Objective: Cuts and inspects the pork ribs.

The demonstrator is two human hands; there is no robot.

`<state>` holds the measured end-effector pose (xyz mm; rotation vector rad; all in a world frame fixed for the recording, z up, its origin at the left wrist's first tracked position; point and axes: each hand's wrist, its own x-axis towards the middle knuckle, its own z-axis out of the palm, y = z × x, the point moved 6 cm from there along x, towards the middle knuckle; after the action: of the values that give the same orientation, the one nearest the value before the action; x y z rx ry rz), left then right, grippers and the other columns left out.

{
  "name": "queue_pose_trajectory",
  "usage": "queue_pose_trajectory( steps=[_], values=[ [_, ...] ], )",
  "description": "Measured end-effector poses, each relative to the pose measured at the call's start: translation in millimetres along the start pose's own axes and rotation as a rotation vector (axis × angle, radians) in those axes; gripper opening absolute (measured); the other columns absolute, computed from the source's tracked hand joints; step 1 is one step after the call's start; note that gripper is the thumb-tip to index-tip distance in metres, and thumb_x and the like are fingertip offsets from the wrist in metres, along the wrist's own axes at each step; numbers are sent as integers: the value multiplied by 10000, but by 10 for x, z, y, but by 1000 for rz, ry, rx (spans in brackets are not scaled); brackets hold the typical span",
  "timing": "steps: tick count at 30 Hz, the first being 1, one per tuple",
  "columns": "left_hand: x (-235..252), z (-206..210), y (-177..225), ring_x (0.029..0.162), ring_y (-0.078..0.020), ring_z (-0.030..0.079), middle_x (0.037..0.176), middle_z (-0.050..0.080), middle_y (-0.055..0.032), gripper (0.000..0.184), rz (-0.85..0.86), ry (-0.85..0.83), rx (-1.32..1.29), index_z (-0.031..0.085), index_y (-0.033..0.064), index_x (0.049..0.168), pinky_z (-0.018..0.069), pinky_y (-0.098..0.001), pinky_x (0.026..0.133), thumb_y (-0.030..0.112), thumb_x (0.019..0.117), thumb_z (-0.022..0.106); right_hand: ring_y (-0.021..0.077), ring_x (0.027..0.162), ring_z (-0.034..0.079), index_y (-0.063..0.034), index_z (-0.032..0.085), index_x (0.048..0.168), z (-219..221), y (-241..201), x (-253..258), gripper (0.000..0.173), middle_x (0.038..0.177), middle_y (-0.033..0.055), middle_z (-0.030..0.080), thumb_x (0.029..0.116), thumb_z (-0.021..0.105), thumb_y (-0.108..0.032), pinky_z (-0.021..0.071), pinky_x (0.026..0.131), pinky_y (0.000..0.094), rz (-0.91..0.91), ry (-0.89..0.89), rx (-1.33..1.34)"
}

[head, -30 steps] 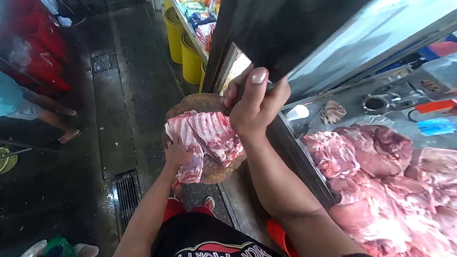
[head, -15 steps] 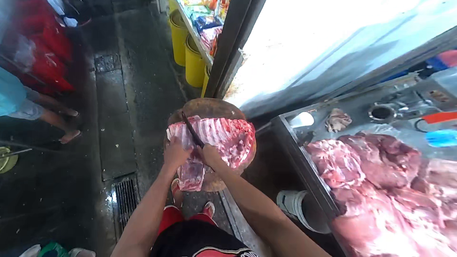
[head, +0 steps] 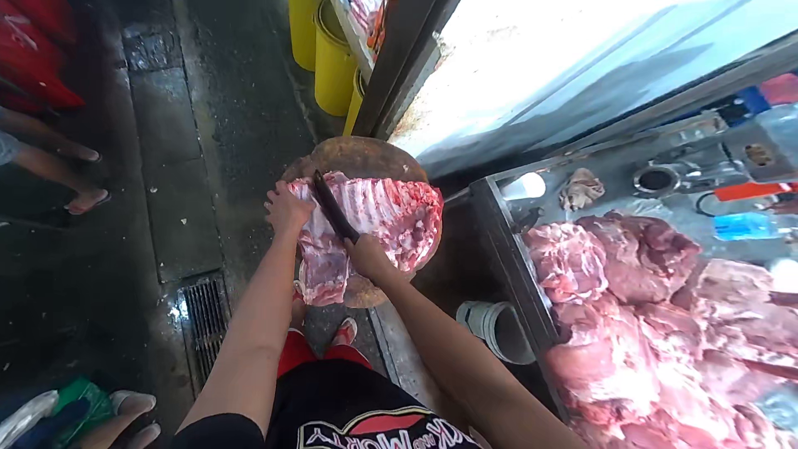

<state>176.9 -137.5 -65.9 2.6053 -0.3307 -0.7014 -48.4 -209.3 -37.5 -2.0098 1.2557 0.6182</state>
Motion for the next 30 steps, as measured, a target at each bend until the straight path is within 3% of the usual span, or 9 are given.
queue_pose_trajectory(
  steps=[5, 12, 14, 16, 20, 22, 24, 27, 30],
  values=[
    [52, 4, -34, 1327, -520, 467, 1501, 428, -291, 1089, -18, 39, -28, 323, 168, 1555, 465, -724, 942, 455, 667, 885, 365, 1119, 692, -28, 566, 1353, 233, 604, -362, 608, 1182, 206, 699, 1053, 441, -541, 553, 944, 582, 59, 19, -38],
    [171, -100, -215, 1293, -552, 504, 1447, 475, -359, 1368, -48, 63, -202, 52, 159, 1652, 474, -715, 972, 482, 644, 920, 392, 1077, 696, -13, 654, 1189, 507, 1969, -1349, 623, 1109, 225, 707, 1038, 461, -586, 556, 916, 603, 202, -67, -94],
    [189, -72, -294, 1356, -569, 433, 1515, 392, -375, 1356, -81, 26, -236, 120, 80, 1643, 423, -723, 1044, 551, 642, 905, 384, 1049, 702, -18, 653, 1167, 591, 2243, -1570, 607, 1074, 217, 709, 1036, 473, -582, 563, 900, 592, 219, -83, -88],
    [44, 15, -241, 1406, -570, 371, 1553, 365, -351, 1152, -46, -13, -172, 385, 33, 1558, 353, -766, 1069, 676, 707, 821, 368, 1024, 709, -28, 658, 1140, 652, 2343, -1670, 597, 1045, 202, 712, 1034, 469, -585, 567, 885, 580, 224, -83, -74],
    [-364, 386, 96, 1541, -508, 128, 1688, 180, -231, 1056, 117, 55, -9, 357, 122, 1590, 124, -820, 1128, 707, 787, 714, 354, 1000, 711, -38, 662, 1112, 760, 2420, -1632, 591, 1012, 189, 711, 1034, 467, -591, 567, 876, 569, 195, -76, -20],
    [-525, 489, 200, 1470, -487, 323, 1588, 386, -241, 957, 166, 97, -83, 396, 122, 1558, 276, -775, 1108, 566, 795, 766, 359, 1011, 704, -34, 665, 1132, 825, 2451, -1624, 584, 1024, 191, 712, 1038, 472, -578, 559, 898, 572, 183, -71, 11],
    [-661, 487, 305, 1196, -471, 597, 1334, 588, -273, 866, 182, 74, -163, 400, 144, 1531, 502, -683, 936, 403, 803, 792, 350, 989, 705, -35, 671, 1110, 884, 2481, -1600, 562, 995, 182, 713, 1041, 482, -559, 557, 894, 561, 177, -58, 26],
    [-658, 398, 324, 1068, -443, 673, 1172, 679, -248, 854, 177, -48, -283, 352, 170, 1541, 544, -651, 874, 285, 819, 793, 330, 908, 712, -42, 670, 1068, 932, 2520, -1554, 548, 915, 165, 707, 1040, 487, -558, 567, 835, 538, 164, -39, 26],
    [-327, 164, -56, 1061, -396, 675, 1248, 661, -224, 801, 173, -182, -508, 383, 172, 1538, 569, -625, 840, 287, 846, 770, 341, 964, 708, -49, 673, 1112, 789, 2438, -1639, 557, 964, 171, 713, 1035, 498, -572, 559, 878, 558, 179, -60, 4]
  ],
)
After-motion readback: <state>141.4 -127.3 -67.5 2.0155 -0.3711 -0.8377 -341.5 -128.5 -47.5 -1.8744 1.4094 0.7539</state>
